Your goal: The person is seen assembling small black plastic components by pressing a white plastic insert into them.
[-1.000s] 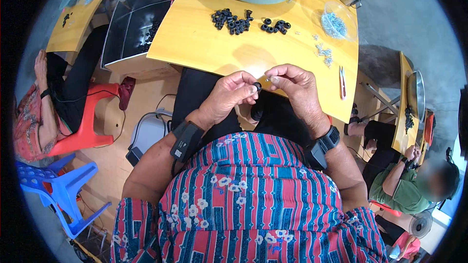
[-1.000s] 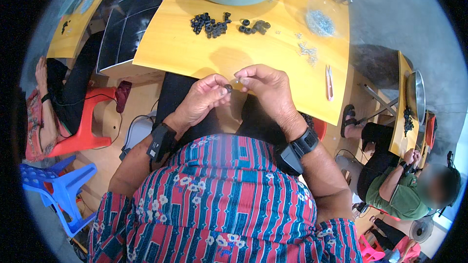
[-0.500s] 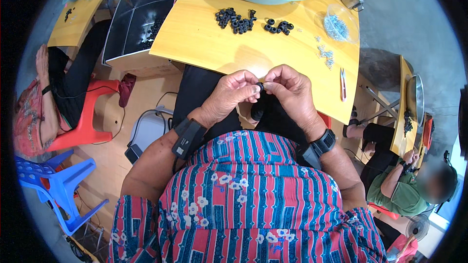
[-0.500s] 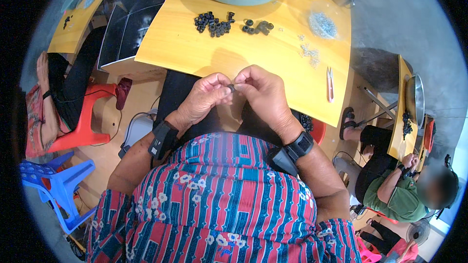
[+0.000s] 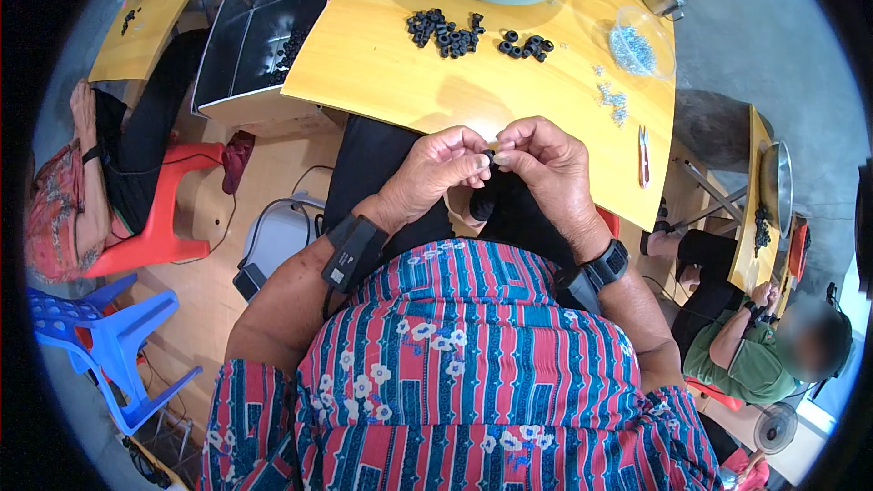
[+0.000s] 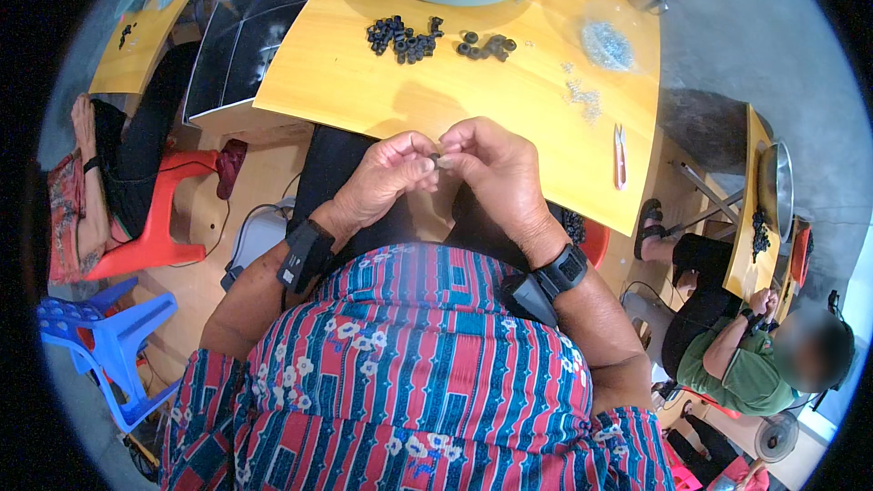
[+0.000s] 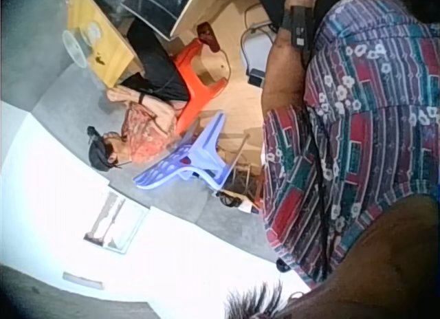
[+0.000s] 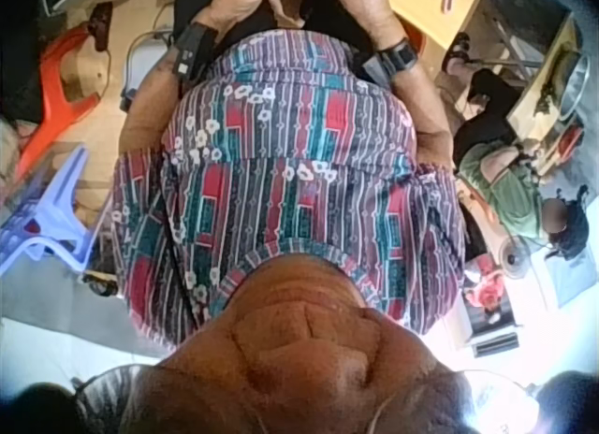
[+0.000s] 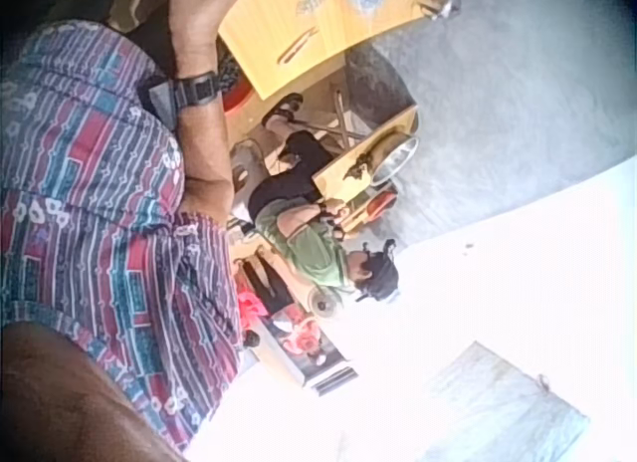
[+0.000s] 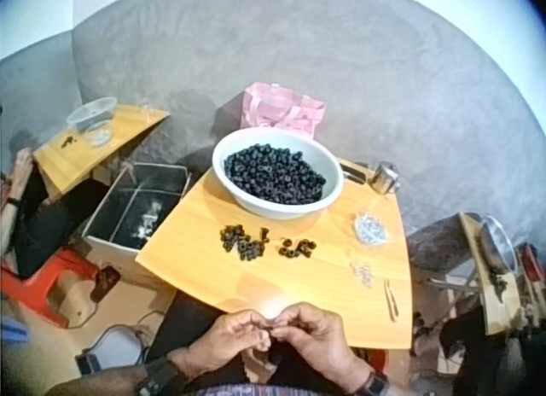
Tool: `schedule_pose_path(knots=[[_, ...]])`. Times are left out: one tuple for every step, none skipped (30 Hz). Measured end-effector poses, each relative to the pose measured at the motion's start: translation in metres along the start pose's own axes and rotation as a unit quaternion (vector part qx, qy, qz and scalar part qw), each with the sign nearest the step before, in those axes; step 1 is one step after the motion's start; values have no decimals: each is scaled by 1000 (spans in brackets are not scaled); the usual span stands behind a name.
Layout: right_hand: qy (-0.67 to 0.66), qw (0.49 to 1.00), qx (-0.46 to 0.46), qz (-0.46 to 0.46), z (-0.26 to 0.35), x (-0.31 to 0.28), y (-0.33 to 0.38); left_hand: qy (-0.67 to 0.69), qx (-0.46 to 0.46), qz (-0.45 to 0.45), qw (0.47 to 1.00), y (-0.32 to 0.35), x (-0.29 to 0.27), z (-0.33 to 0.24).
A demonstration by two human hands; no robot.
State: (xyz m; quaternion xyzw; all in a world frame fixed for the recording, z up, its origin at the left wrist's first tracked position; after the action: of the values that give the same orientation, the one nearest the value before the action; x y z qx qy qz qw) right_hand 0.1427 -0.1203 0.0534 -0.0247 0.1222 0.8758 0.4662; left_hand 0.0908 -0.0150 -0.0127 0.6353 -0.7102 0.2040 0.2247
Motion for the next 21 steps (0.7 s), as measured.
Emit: schedule_pose_path(knots=[[0,1000,1,0,0,0,0,1,3,2,1000,0,0,0],[-11,1000,4,-1,-1,0,1,2,3,2,1000,0,0,0],[-22,1000,8,-2,-1,0,1,5,-1,1,1000,0,1,0],[-22,1000,8,-2,-3,-1,1,8,-5,0,1000,0,1,0],[-38,999,1,0,-5,-2,0,8,-4,0,1000,0,0,0],[-55,998,-5,4,-7,-1,-1,5,-9,8,1000,0,-1,0],[-55,998,-5,5,-7,1,0,3,-13,16,1000,1,-1,1],[-68,998,6,6,-9,2,1,2,-13,15,1000,2,-2,2],[-81,997,17,6,-10,2,3,10,-17,11,1000,1,-1,2],[-80,997,18,6,-12,2,3,17,-21,7,1000,0,0,2],[-74,997,9,0,-14,2,4,18,-20,7,1000,0,0,3],[-69,998,1,-5,-15,1,4,24,-19,6,999,0,-1,3],[-69,998,1,-4,-16,1,5,31,-18,4,999,0,-1,3],[-13,999,-19,-25,-14,-2,6,31,-18,4,999,0,-2,4],[42,997,-38,-46,-10,-5,7,35,-21,6,999,1,-2,4],[42,997,-38,-46,-9,-4,7,39,-23,8,999,1,-2,5],[92,992,-60,-57,-3,-4,7,39,-23,8,999,1,-2,5],[141,984,-83,-68,3,-4,8,38,-23,7,999,1,-3,5],[141,984,-83,-68,6,-4,9,38,-23,7,999,1,-3,5],[166,978,-102,-68,12,-2,10,38,-22,7,999,1,-3,6],[191,972,-122,-68,17,1,12,42,-21,8,999,1,-3,5]])
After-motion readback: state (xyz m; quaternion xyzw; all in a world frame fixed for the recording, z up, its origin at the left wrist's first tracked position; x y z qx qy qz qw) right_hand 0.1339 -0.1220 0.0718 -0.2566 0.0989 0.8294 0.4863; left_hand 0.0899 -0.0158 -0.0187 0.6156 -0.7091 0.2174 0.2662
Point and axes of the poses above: each hand's wrist, its own y-axis away from the middle knuckle, its own x-axis out of the palm, z = x × y, the point moved 8 cm from there along -y, towards the middle knuckle, and after that the axes turned 7 degrees about x, right-handed, at the moved point
